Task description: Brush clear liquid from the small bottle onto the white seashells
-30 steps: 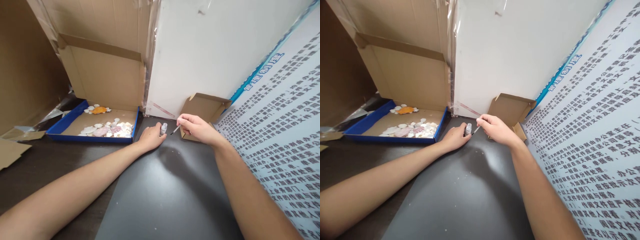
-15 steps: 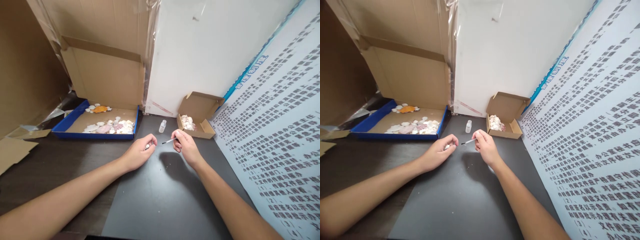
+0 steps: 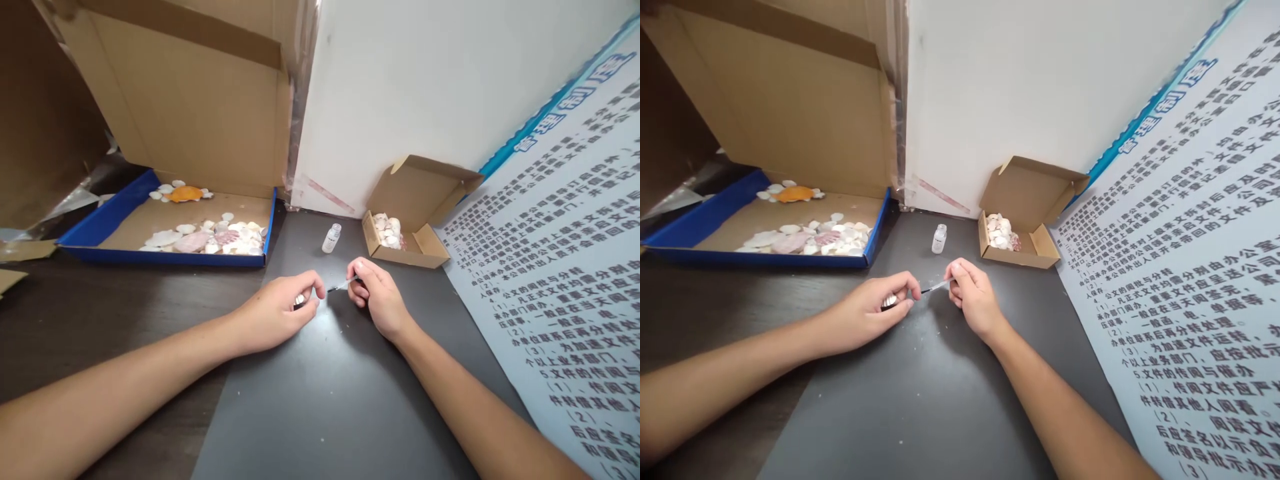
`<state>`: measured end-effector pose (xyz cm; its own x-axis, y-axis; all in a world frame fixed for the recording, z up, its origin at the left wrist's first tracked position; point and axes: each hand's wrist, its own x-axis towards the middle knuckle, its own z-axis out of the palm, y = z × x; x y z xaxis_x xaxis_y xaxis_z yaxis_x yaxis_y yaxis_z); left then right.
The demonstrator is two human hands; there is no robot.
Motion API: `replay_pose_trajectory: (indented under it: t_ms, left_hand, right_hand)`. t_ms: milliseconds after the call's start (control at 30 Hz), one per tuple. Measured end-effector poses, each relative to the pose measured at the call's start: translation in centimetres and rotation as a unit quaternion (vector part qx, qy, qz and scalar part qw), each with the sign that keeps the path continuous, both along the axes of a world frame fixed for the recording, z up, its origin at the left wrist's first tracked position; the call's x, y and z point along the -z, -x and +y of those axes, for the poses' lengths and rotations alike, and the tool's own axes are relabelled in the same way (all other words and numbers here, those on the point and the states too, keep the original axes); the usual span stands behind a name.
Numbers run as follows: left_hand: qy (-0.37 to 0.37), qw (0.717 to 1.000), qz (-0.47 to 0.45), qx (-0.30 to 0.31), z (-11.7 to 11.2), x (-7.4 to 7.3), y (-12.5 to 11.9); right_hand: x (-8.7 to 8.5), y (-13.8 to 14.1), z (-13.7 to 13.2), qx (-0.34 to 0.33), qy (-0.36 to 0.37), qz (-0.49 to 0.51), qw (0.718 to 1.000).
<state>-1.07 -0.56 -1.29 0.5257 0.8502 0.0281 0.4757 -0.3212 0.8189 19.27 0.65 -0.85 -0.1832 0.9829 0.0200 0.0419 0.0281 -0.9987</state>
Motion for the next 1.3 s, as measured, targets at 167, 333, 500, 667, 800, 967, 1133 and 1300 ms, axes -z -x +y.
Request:
replay_pose_trajectory:
  t_ms: [167, 333, 500, 667, 800, 967, 1133, 1300]
  left_hand:
    - [0.006, 1.000, -0.021, -0.013, 0.2, -0.3, -0.2]
    - [0.015, 0.999, -0.034, -0.020, 0.1, -0.4, -0.2]
    - [0.033, 0.998, -0.037, -0.030, 0.0, -0.6, 0.2]
    - [0.024, 0.998, -0.032, -0.041, 0.2, 0.0, 0.2]
    - [0.032, 0.996, -0.069, -0.036, 0.5, 0.4, -0.2]
    - [0.064, 0.989, -0.133, -0.027, 0.8, 0.7, -0.4]
    - [0.079, 0.987, -0.134, -0.028, 0.7, 0.5, -0.4]
    - [0.123, 0.980, -0.156, -0.023, 0.6, 0.1, -0.5]
  right_hand:
    - [0.0, 0.1, -0.1, -0.014, 0.002, -0.015, 1.000]
    - [-0.1, 0.2, -0.2, -0.018, -0.004, -0.020, 1.000]
    - [-0.1, 0.1, -0.3, -0.021, -0.005, -0.023, 1.000]
    - [-0.2, 0.1, -0.4, -0.010, -0.021, -0.015, 1.000]
    - [-0.1, 0.2, -0.7, -0.013, -0.030, -0.005, 0.999]
    - [0.4, -0.2, -1.1, -0.026, -0.040, -0.058, 0.997]
    - [1.1, -0.4, -1.0, -0.028, -0.071, -0.060, 0.995]
    - [0.9, -0.2, -1.5, -0.041, -0.109, -0.106, 0.988]
